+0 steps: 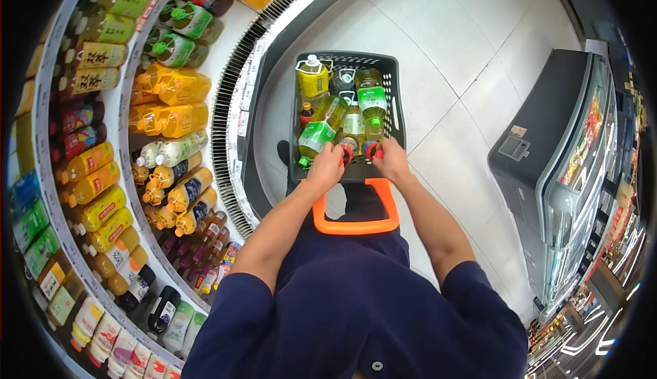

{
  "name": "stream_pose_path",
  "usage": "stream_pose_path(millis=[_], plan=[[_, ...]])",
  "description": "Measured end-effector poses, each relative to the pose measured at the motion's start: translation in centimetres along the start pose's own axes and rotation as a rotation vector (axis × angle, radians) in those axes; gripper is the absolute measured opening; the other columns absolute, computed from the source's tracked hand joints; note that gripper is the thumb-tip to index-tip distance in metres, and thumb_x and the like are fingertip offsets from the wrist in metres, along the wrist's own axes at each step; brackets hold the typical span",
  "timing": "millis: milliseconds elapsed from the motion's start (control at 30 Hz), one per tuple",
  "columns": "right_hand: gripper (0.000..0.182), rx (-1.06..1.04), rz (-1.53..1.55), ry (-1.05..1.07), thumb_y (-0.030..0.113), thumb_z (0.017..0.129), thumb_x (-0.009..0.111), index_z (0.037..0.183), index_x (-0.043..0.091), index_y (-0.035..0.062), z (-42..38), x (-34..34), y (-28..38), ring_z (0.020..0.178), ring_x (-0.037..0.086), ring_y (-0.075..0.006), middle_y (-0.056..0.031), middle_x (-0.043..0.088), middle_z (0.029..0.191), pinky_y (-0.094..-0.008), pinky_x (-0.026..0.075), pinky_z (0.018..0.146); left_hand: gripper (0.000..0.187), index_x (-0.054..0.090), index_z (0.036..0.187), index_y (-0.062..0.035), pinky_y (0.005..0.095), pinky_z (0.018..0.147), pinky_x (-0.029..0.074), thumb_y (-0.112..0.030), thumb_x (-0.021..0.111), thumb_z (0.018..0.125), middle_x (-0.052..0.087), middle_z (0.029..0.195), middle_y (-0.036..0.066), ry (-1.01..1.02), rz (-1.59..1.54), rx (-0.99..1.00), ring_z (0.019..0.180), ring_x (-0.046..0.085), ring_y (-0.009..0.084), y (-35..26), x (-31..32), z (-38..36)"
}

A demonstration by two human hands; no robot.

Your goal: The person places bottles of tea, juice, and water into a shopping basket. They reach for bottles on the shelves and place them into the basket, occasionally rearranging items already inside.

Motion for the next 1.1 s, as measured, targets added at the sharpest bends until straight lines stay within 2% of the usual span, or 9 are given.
stream_pose_path(millis=[267, 367, 433, 633, 767, 833, 900, 1033, 1100], plan=[[0.034, 0.217, 0.028, 0.086, 0.011, 0.075, 0.076, 0.105, 0.061, 0.0059, -0.9, 8.7, -7.1, 0.1, 0.061, -0.0403, -0.0193, 0.058, 0.11, -0.0456, 0.051, 0.089, 0.023, 0.056, 0.11, -0.0034, 0.0494, 0.084, 0.053, -0.001, 0.056, 0.087, 0.052, 0.112, 0.023, 0.259, 0.253, -0.189, 0.098, 0.062, 0.0433, 5.0, 8.2, 2.1], [0.037, 0.266, 0.009, 0.134, 0.012, 0.075, 0.075, 0.11, 0.062, 0.0061, -0.2, 11.4, -8.8, 0.103, 0.062, -0.0404, -0.0199, 0.058, 0.113, -0.0452, 0.051, 0.092, 0.033, 0.056, 0.12, -0.003, 0.0476, 0.089, 0.053, -0.002, 0.054, 0.088, 0.051, 0.12, 0.024, 0.337, 0.238, -0.247, 0.103, 0.062, 0.0429, 7.3, 10.6, 2.4], [0.038, 0.115, 0.04, 0.182, 0.013, 0.076, 0.075, 0.112, 0.063, 0.0059, 0.6, 11.7, -7.7, 0.104, 0.062, -0.0403, -0.0212, 0.059, 0.116, -0.0448, 0.051, 0.093, 0.042, 0.054, 0.13, -0.0024, 0.0464, 0.094, 0.051, -0.005, 0.053, 0.088, 0.051, 0.128, 0.024, 0.386, 0.16, -0.183, 0.108, 0.062, 0.0412, 7.5, 11.7, 2.2], [0.04, 0.167, -0.08, 0.357, 0.023, 0.082, 0.072, 0.113, 0.062, -0.0007, -1.9, 10.0, -4.2, 0.106, 0.062, -0.0402, -0.0254, 0.06, 0.118, -0.0482, 0.052, 0.092, 0.051, 0.054, 0.134, -0.0023, 0.0455, 0.099, 0.048, -0.013, 0.057, 0.084, 0.06, 0.123, 0.023, 0.491, 0.163, -0.116, 0.111, 0.061, 0.0384, 5.1, 11.7, 0.7], [0.04, -0.141, 0.061, 0.323, 0.026, 0.084, 0.071, 0.113, 0.064, -0.0005, -5.8, 7.9, -0.3, 0.105, 0.062, -0.0399, -0.0249, 0.061, 0.115, -0.0469, 0.051, 0.09, 0.035, 0.065, 0.115, -0.0004, 0.0467, 0.095, 0.049, -0.021, 0.061, 0.086, 0.066, 0.113, 0.022, 0.523, 0.219, -0.048, 0.108, 0.061, 0.0385, 1.6, 7.5, -2.7], [0.038, -0.29, 0.212, 0.413, 0.028, 0.087, 0.068, 0.111, 0.069, -0.0006, -8.1, 6.1, 2.8, 0.105, 0.063, -0.0404, -0.0252, 0.065, 0.11, -0.0467, 0.05, 0.092, 0.03, 0.069, 0.103, -0.0022, 0.0481, 0.089, 0.051, -0.027, 0.061, 0.088, 0.069, 0.101, 0.021, 0.379, 0.195, 0.076, 0.099, 0.065, 0.0386, -0.7, 4.4, -5.2], [0.04, -0.29, 0.247, 0.598, 0.037, 0.091, 0.062, 0.102, 0.071, -0.0012, -10.5, 4.3, 5.3, 0.095, 0.065, -0.0413, -0.0251, 0.068, 0.1, -0.048, 0.051, 0.088, 0.039, 0.072, 0.092, -0.0005, 0.048, 0.086, 0.051, -0.035, 0.053, 0.094, 0.07, 0.092, 0.021, 0.595, 0.209, -0.075, 0.093, 0.067, 0.0393, -3.4, 1.8, -8.3], [0.06, -0.4, 0.067, 0.689, 0.054, 0.095, 0.049, 0.086, 0.071, -0.0009, -13.5, 3.7, 6.5, 0.084, 0.067, -0.0411, -0.0271, 0.067, 0.084, -0.0502, 0.051, 0.081, 0.051, 0.073, 0.083, -0.0006, 0.0487, 0.086, 0.051, -0.042, 0.046, 0.097, 0.071, 0.087, 0.021, 0.437, 0.141, -0.114, 0.087, 0.067, 0.0396, -4.0, 1.0, -11.8], [0.068, -0.408, -0.021, 0.771, 0.066, 0.089, 0.052, 0.091, 0.073, 0.0016, -14.3, 3.2, 6.6, 0.089, 0.068, -0.0412, -0.0252, 0.07, 0.09, -0.0497, 0.051, 0.084, 0.056, 0.074, 0.084, -0.0026, 0.0493, 0.084, 0.051, -0.045, 0.041, 0.098, 0.071, 0.088, 0.02, 0.39, 0.207, -0.008, 0.086, 0.067, 0.0395, -5.3, 0.8, -13.9]])
Point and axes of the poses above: each hand's wrist, its own z-axis towards the middle knuckle, its own x-axis out of the palm, y = z × x, the point moved 5 cm from there along z, towards the middle knuckle
